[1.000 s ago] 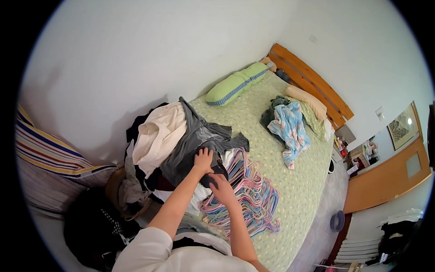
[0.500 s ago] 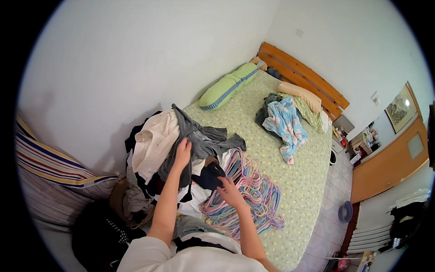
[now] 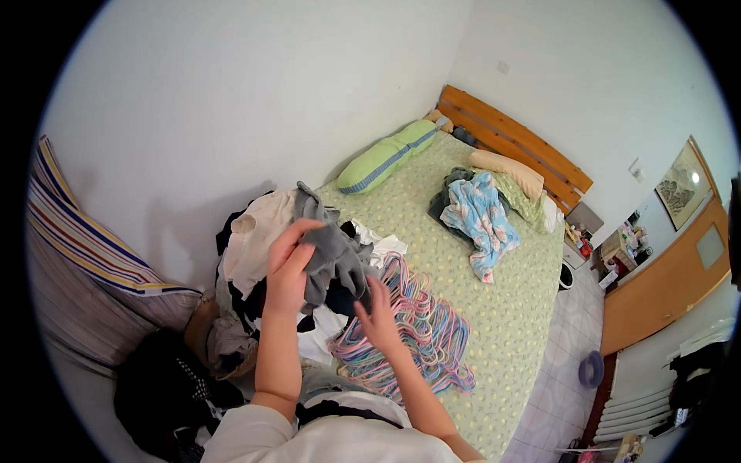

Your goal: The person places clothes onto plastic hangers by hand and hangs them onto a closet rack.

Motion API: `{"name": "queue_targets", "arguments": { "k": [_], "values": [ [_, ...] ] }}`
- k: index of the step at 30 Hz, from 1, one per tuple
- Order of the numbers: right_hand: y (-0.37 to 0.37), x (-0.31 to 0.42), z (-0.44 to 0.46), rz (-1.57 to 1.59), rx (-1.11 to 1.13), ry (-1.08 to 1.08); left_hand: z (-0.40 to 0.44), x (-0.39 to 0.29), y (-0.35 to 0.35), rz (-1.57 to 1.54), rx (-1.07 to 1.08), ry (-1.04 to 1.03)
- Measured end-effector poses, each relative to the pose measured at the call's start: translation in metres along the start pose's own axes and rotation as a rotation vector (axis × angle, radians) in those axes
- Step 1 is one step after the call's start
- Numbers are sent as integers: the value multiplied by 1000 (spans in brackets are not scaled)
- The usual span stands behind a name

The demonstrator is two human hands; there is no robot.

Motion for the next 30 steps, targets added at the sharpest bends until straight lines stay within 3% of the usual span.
{"name": "queue_targets", "arguments": {
  "k": [2, 5, 7, 8, 10, 12, 14, 15, 16, 18, 19, 20, 21, 24, 27, 28, 30],
  "values": [
    [-4, 17, -16, 114, 74, -43, -20, -18, -3, 41, 6, -88],
    [-2, 19, -40, 151, 116, 33, -55, -44, 0, -247, 90, -215],
    [20, 34, -50, 300, 248, -84, -71, -60, -1, -423, 51, -331],
    [33, 38, -54, 373, 312, -143, -73, -71, -6, -515, 180, -401],
    [60, 46, -65, 542, 236, -132, -77, -89, -6, -683, 454, -480],
    [95, 54, -77, 712, 221, -162, -79, -104, -11, -805, 742, -456],
    [122, 68, -103, 900, 167, -248, -96, -114, -22, -753, 811, -487],
    [133, 64, -120, 938, 298, -88, -105, -118, -26, -738, 814, -504],
    [135, 74, -132, 869, 227, 209, -114, -120, -29, -762, 821, -514],
    [160, 98, -142, 1029, 525, 494, -123, -126, -41, -861, 865, -513],
    [172, 117, -132, 1275, 811, 657, -126, -129, -44, -942, 903, -493],
    [181, 140, -128, 1413, 841, 757, -126, -132, -52, -964, 912, -491],
    [189, 158, -108, 1390, 1000, 995, -126, -135, -51, -932, 950, -480],
    [207, 165, -116, 1406, 995, 1024, -116, -127, -49, -911, 1124, -384],
    [196, 140, -128, 1435, 982, 820, -110, -97, -32, -848, 1289, -226],
    [183, 119, -135, 1430, 740, 742, -102, -79, -24, -838, 1398, -167],
    [169, 94, -141, 1065, 280, 245, -95, -38, 5, -647, 1317, -144]
  ]
}}
Point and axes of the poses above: each hand's wrist, its own z-axis towards the middle knuckle, its own y-axis out of the back of the hand, x = y × z, the point moved 1 cm from there along z, towards the middle knuckle, and after that the axes turned 9 degrees about -y, right-handed, at the moved point
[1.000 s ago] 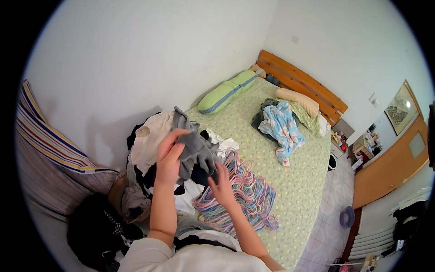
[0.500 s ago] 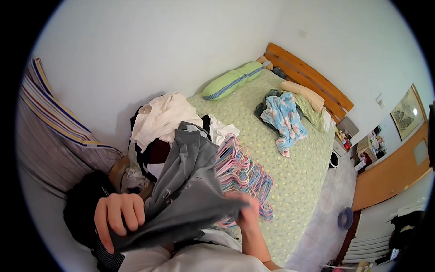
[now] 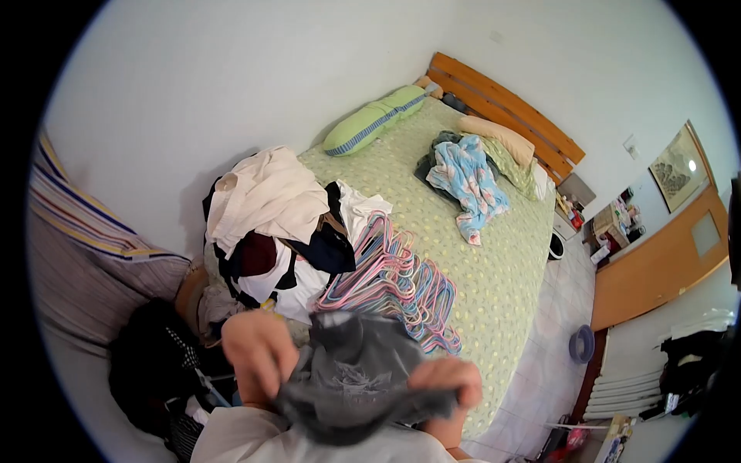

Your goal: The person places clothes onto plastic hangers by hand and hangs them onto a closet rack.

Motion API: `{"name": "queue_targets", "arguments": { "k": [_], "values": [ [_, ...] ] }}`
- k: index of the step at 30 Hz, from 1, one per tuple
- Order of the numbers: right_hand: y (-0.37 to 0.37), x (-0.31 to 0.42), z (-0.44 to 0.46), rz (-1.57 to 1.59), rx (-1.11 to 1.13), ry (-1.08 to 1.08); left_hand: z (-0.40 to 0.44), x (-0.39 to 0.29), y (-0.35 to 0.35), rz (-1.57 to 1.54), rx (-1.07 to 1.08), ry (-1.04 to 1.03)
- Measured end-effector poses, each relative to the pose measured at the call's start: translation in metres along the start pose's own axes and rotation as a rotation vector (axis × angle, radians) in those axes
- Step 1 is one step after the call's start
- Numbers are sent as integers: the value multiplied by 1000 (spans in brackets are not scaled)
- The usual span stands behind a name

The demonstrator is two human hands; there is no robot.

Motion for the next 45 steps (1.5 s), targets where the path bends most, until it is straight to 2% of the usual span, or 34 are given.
{"name": "queue_targets", "arguments": {
  "k": [1, 2, 3, 4, 6, 7, 10, 12, 14, 16, 17, 18, 22, 27, 30, 31, 32, 34, 37, 40, 42, 43, 45],
  "values": [
    [-1, -7, -1, -253, -384, -157, -13, 5, 3, -23, -309, 69],
    [4, -15, 3, -104, -534, -324, -25, 9, 6, -44, -616, 142],
    [7, -23, 9, 74, -704, -465, -35, 10, 23, 102, -676, 257],
    [11, -31, 18, 102, -817, -441, -43, 10, 41, 250, -734, 370],
    [16, -48, 39, 160, -1035, -387, -49, 12, 70, 510, -762, 418],
    [27, -58, 39, 173, -1046, -356, -59, 12, 80, 516, -818, 513],
    [38, -91, 54, -280, -1249, -394, -91, 14, 108, 482, -841, 852],
    [56, -127, 54, -547, -1170, -597, -109, 24, 128, 634, -800, 875],
    [77, -168, 52, -526, -959, -809, -122, 30, 142, 776, -766, 904],
    [89, -213, 39, -290, -1001, -983, -146, 44, 154, 836, -826, 831],
    [92, -234, 33, -115, -991, -951, -158, 49, 157, 827, -852, 797],
    [95, -247, 29, -197, -985, -936, -164, 54, 160, 816, -882, 761],
    [120, -296, 11, -171, -996, -1018, -171, 73, 157, 573, -1008, 661],
    [149, -331, 25, -33, -1006, -1099, -163, 78, 143, 550, -901, 536],
    [182, -374, 15, -172, -1037, -1134, -151, 64, 137, 557, -845, 388],
    [189, -388, 16, -323, -1037, -1160, -143, 57, 135, 496, -869, 364],
    [218, -433, -14, -487, -965, -1122, -136, 51, 132, 438, -893, 341],
    [242, -477, -41, -996, -846, -1187, -134, 49, 125, 411, -895, 343],
    [214, -458, -16, -1299, -765, -1194, -126, 50, 120, 400, -883, 356],
    [204, -449, 0, -1391, -643, -1355, -126, 53, 111, 416, -812, 403],
    [198, -435, 12, -1410, -588, -1366, -124, 53, 103, 333, -839, 454],
    [196, -429, 16, -1418, -560, -1378, -124, 52, 103, 357, -787, 460],
    [197, -428, 15, -1458, -541, -1339, -120, 52, 99, 372, -861, 544]
  ]
}}
Point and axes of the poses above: each hand's wrist, its own z-axis towards the middle knuckle, its own y-axis out of the back of the hand, x = y × z, the point moved 1 cm from there along z, towards the middle knuckle, and after that the axes turned 9 degrees about -y, right-handed, at the moved point
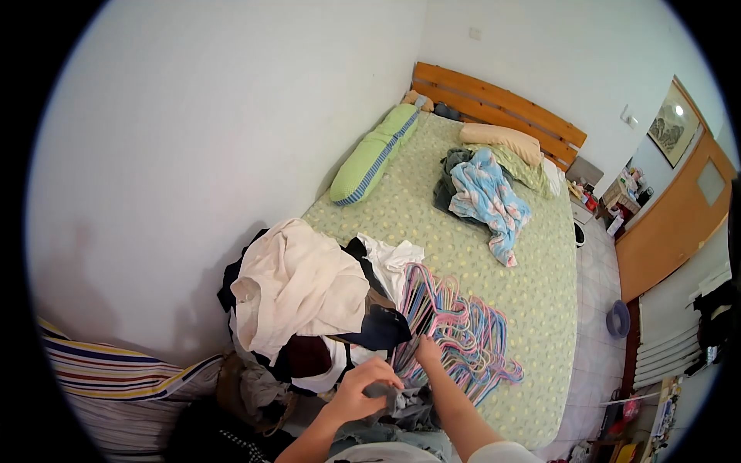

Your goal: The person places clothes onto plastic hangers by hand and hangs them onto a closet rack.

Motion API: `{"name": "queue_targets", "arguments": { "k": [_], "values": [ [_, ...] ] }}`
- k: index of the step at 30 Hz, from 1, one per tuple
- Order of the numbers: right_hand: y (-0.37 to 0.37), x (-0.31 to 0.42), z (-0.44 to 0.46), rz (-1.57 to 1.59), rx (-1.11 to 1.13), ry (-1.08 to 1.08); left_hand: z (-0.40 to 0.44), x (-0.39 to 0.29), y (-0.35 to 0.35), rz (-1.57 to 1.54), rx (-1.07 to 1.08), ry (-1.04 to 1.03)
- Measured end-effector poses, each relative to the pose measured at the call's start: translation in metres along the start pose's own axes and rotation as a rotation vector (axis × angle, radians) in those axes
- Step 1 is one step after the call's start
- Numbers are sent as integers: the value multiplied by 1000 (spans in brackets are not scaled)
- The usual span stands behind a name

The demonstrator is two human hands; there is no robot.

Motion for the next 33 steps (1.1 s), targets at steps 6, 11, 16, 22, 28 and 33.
{"name": "queue_targets", "arguments": {
  "k": [6, 11, 16, 22, 28, 33],
  "values": [
    [26, -3, -17, 591, -323, 149, -11, 21, -8, 22, -89, 2],
    [106, -3, -62, 896, -331, 255, -3, 34, -18, -336, -209, 148],
    [191, -41, -111, 734, -725, 275, 18, 42, -34, -593, -356, 279],
    [281, -119, -179, 599, -999, 346, 41, 47, -39, -482, -484, 228],
    [324, -181, -236, 453, -1160, 258, 70, 35, -37, -268, -662, 212],
    [352, -195, -227, 551, -1201, 202, 96, 12, -46, -177, -663, 12]
  ]
}}
Point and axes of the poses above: each hand's wrist, its own z-axis towards the middle knuckle, its own y-axis out of the back of the hand, x = y × z, the point moved 1 cm from there along z, towards the middle knuckle, and after that the axes turned 9 degrees about -y, right-handed, at the moved point
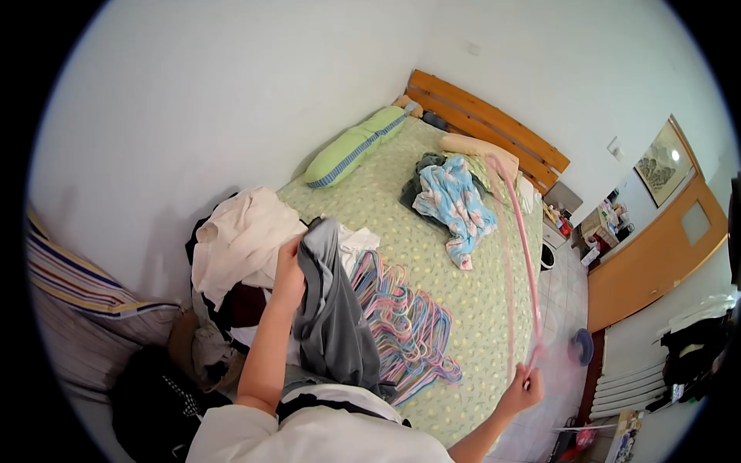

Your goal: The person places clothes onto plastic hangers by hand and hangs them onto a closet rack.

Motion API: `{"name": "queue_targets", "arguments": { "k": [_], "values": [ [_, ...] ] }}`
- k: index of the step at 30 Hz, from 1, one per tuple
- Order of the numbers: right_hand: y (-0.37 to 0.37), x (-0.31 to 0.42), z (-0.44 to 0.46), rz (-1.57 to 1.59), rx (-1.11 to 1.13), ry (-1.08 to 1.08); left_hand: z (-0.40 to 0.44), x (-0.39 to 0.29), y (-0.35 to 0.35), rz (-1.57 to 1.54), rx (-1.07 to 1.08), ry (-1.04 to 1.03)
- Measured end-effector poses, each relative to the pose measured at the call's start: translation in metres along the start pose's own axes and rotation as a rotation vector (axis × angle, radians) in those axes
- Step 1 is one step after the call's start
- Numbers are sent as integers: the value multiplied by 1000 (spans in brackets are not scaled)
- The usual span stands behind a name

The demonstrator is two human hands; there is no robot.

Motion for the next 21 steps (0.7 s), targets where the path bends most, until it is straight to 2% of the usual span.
{"name": "queue_targets", "arguments": {
  "k": [4, 6, 8, 11, 15, 21],
  "values": [
    [-16, 30, 28, 192, -40, -37, 18, 6, -12, 87, 85, -13],
    [-15, 36, 31, 178, 58, 61, 24, 24, -8, 137, 180, 50],
    [-18, 44, 34, 196, 116, 184, 22, 35, -9, 112, 110, 37],
    [-14, 46, 36, 199, 174, 210, 8, 35, -6, -7, -4, 42],
    [-13, 41, 35, 233, 218, 235, 6, 30, 7, -104, 26, -30],
    [0, 38, 32, 162, 351, 292, 5, 2, -2, 274, 281, -136]
  ]
}}
Point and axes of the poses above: each hand's wrist, its own z-axis towards the middle knuckle, its own y-axis out of the back of the hand, x = y × z, the point moved 1 cm from there along z, towards the middle knuckle, and after that the axes turned 9 degrees about -y, right-handed, at the moved point
